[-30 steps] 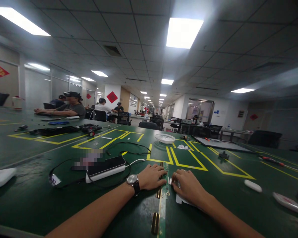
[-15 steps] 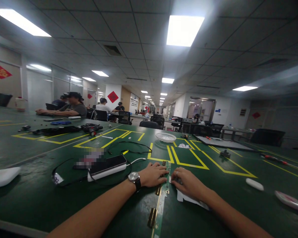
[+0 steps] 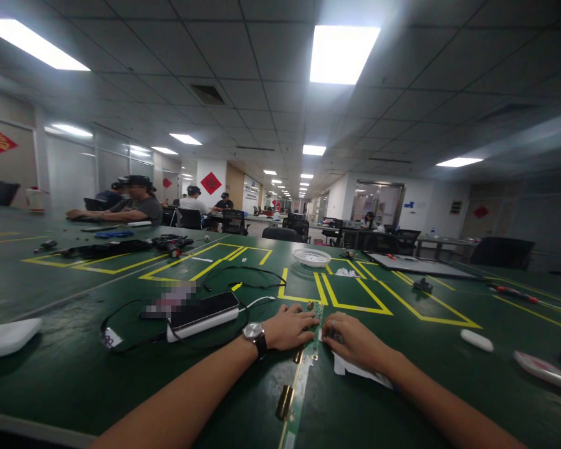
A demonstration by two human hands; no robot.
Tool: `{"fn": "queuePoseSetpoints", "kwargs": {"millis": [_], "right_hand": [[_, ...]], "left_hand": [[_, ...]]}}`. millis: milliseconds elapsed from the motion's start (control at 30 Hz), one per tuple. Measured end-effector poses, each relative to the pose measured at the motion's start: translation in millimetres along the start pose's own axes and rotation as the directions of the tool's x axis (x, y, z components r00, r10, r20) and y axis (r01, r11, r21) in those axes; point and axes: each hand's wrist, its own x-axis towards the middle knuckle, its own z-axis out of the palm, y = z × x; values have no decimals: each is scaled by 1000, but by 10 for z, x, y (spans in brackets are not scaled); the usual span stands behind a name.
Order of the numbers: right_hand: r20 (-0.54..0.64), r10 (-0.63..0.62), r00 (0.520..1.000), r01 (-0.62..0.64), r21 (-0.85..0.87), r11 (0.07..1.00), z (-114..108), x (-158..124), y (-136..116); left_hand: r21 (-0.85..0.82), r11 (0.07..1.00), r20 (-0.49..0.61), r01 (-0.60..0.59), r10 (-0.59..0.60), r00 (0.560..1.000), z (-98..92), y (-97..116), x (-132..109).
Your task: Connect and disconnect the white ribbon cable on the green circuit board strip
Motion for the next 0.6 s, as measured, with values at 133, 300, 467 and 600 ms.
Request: {"fn": "queuePoseSetpoints", "kwargs": {"millis": [133,300,467,600], "right_hand": [[20,-10,1000,10,-2,1000,-56,-2,10],[-54,-144,988,146,27,989,-92,-1,50],[3,-242,970,242,58,969,4,24,51],[-19,-125,992,124,-32,992,35,48,279]], "left_hand": [[-5,1000,-5,0,0,1000,-25,28,-14],[-57,998,-19,10,-11,1000,-64,37,-21],[-95,994,-96,44,-53,994,-71,-12,-20],[-60,996,-175,58,-68,982,-54,-40,-11]]}}
